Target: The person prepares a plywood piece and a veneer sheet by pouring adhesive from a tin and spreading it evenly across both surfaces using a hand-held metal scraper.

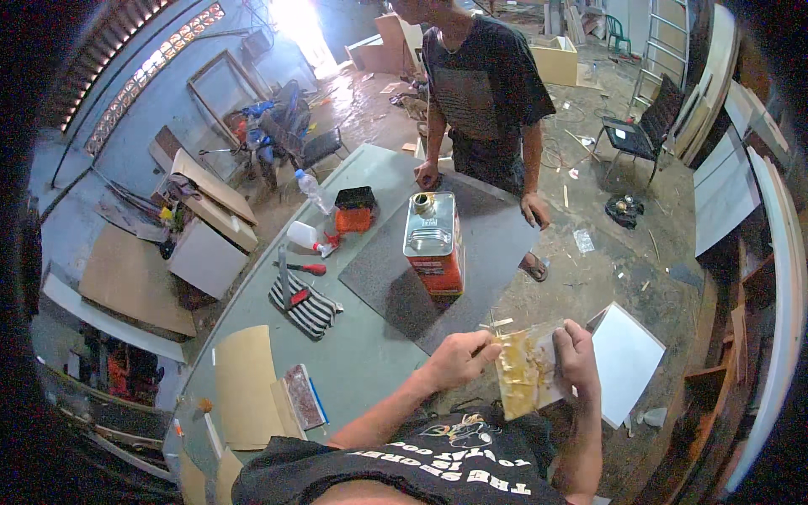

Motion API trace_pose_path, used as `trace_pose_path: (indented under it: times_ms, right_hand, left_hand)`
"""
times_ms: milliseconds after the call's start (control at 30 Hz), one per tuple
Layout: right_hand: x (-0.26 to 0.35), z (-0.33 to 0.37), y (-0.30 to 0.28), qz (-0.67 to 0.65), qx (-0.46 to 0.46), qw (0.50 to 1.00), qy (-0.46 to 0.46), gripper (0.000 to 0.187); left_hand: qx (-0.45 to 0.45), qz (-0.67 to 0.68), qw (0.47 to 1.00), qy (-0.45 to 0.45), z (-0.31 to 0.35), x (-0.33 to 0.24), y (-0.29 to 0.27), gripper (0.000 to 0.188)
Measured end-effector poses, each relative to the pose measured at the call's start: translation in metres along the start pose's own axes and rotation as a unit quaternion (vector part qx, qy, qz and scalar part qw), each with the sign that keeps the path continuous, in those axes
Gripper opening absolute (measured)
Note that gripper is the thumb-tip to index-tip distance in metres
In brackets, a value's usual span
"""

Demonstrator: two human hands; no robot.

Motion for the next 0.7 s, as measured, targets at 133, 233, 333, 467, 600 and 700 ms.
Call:
trace_pose_path:
  times_ms: [133,233,333,467,600,700]
  right_hand:
    - [-0.022,0.004,0.004,-0.113,0.086,0.986,0.090,0.025]
    - [-0.047,0.018,0.022,-0.223,0.082,0.965,0.115,0.025]
    - [-0.119,0.015,0.038,-0.319,0.046,0.934,0.152,0.026]
    - [-0.136,-0.015,0.059,-0.389,0.166,0.902,0.085,0.032]
    - [-0.108,0.017,0.078,-0.522,0.245,0.772,0.266,0.032]
    - [-0.130,0.018,0.077,-0.600,0.175,0.719,0.304,0.034]
  left_hand:
    - [0.061,0.154,0.986,0.026,0.013,-0.028,0.028,0.037]
    - [0.092,0.280,0.955,0.034,0.013,-0.045,0.044,0.042]
    - [0.003,0.186,0.968,0.166,-0.004,-0.062,0.035,0.029]
    - [-0.032,0.178,0.971,0.158,-0.033,-0.043,0.035,0.025]
    - [0.047,0.369,0.928,0.004,-0.042,-0.012,0.056,0.032]
    - [0.007,0.387,0.922,-0.004,-0.053,-0.006,0.061,0.035]
Point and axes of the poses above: each hand's wrist, its own z-axis away from the middle knuckle, its own y-axis out of the palm, x = y × z, the point moved 7 cm from there along -z, towards the middle knuckle, and after that the axes turned 8 degrees about -z, right-handed, at the moved point
